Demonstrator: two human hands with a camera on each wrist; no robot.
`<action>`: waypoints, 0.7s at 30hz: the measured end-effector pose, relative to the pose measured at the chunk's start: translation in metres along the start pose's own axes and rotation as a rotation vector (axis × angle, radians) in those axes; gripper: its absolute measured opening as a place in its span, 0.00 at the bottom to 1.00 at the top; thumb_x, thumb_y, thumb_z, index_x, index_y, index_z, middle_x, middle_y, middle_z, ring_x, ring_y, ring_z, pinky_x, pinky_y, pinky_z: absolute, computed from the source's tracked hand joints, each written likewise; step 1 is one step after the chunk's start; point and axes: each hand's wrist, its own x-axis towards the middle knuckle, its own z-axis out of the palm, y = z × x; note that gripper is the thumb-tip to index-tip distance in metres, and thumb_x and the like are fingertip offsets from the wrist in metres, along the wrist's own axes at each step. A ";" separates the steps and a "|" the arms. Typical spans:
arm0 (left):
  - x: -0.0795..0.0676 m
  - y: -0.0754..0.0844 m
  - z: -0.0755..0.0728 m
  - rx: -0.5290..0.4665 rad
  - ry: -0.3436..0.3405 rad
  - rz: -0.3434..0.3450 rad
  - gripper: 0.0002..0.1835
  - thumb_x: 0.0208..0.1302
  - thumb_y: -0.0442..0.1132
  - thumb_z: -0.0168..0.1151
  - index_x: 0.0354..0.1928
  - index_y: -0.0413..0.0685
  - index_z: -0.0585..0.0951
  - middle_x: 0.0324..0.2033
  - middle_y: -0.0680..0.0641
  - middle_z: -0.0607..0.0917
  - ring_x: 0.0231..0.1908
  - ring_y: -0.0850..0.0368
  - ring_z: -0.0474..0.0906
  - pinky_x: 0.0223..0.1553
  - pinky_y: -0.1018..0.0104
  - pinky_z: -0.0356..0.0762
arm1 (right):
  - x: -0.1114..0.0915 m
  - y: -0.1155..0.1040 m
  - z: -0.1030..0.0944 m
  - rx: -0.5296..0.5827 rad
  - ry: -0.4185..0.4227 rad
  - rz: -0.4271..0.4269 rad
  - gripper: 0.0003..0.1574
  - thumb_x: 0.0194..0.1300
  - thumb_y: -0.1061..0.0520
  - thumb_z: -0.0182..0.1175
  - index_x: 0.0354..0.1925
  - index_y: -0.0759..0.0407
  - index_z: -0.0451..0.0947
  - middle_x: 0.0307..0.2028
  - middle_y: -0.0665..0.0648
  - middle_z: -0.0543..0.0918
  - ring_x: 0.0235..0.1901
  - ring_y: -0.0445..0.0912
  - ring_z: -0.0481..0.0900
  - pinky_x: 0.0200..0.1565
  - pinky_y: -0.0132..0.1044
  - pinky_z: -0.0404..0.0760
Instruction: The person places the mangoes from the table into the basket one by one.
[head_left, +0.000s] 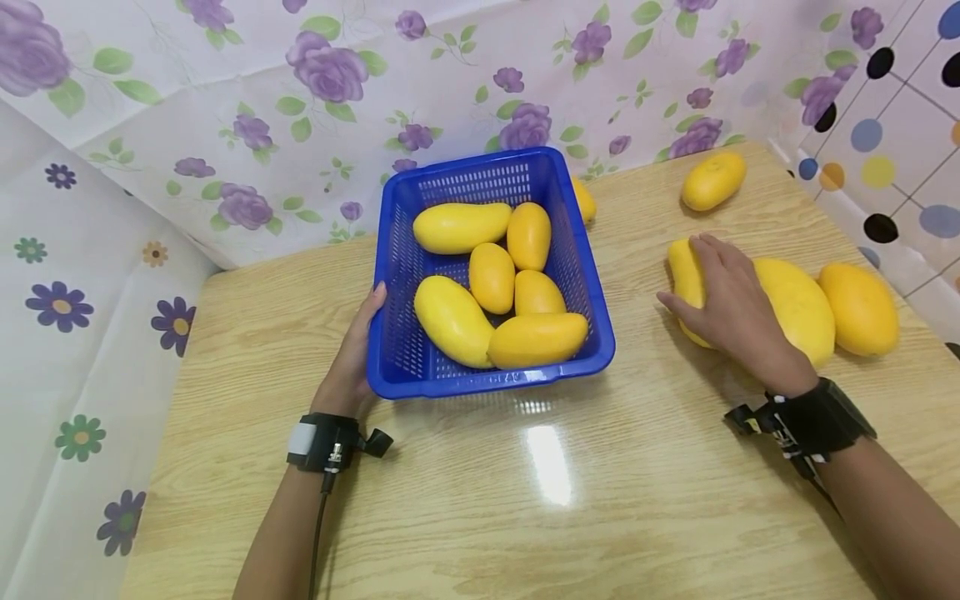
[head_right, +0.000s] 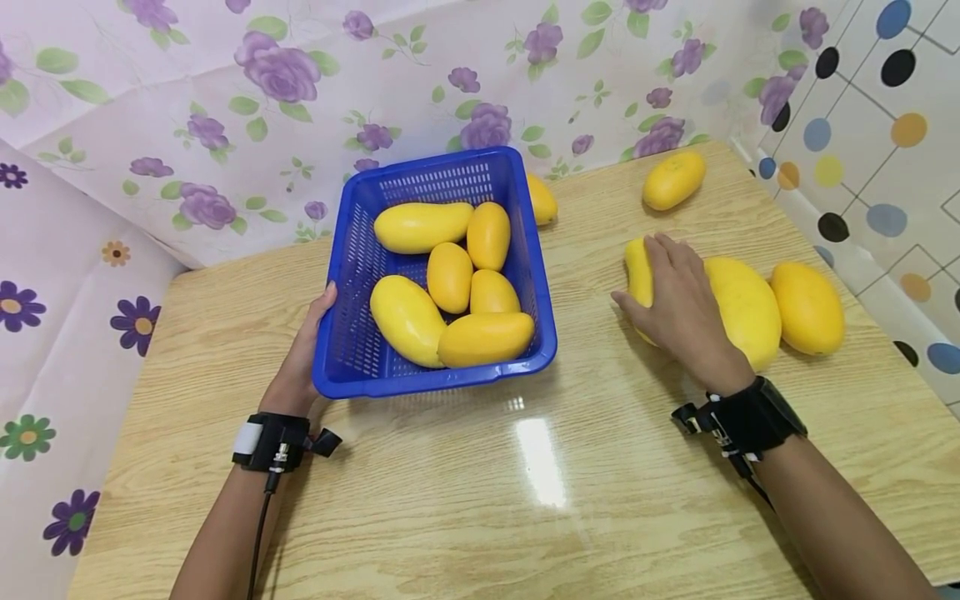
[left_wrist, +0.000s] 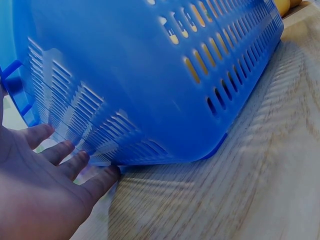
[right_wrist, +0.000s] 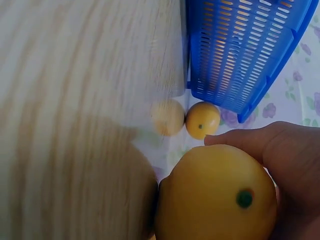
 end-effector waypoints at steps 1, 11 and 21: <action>0.000 0.000 0.000 0.001 -0.001 0.001 0.33 0.73 0.65 0.39 0.77 0.76 0.49 0.69 0.41 0.62 0.61 0.46 0.68 0.58 0.46 0.69 | 0.000 0.000 0.000 -0.006 -0.003 -0.008 0.55 0.64 0.46 0.64 0.74 0.72 0.50 0.72 0.75 0.54 0.70 0.70 0.51 0.71 0.58 0.44; 0.002 -0.003 -0.004 -0.011 -0.009 0.005 0.34 0.72 0.65 0.40 0.77 0.76 0.49 0.70 0.41 0.61 0.62 0.45 0.67 0.59 0.45 0.69 | -0.001 -0.001 0.002 -0.020 0.005 -0.010 0.54 0.64 0.44 0.64 0.75 0.68 0.53 0.74 0.73 0.53 0.70 0.70 0.53 0.68 0.61 0.49; 0.002 -0.002 -0.004 -0.012 -0.024 0.008 0.34 0.72 0.65 0.40 0.77 0.76 0.48 0.71 0.41 0.60 0.64 0.43 0.65 0.59 0.43 0.68 | -0.003 -0.003 0.001 -0.024 0.008 0.020 0.55 0.64 0.41 0.63 0.76 0.65 0.51 0.72 0.76 0.53 0.66 0.74 0.55 0.62 0.69 0.56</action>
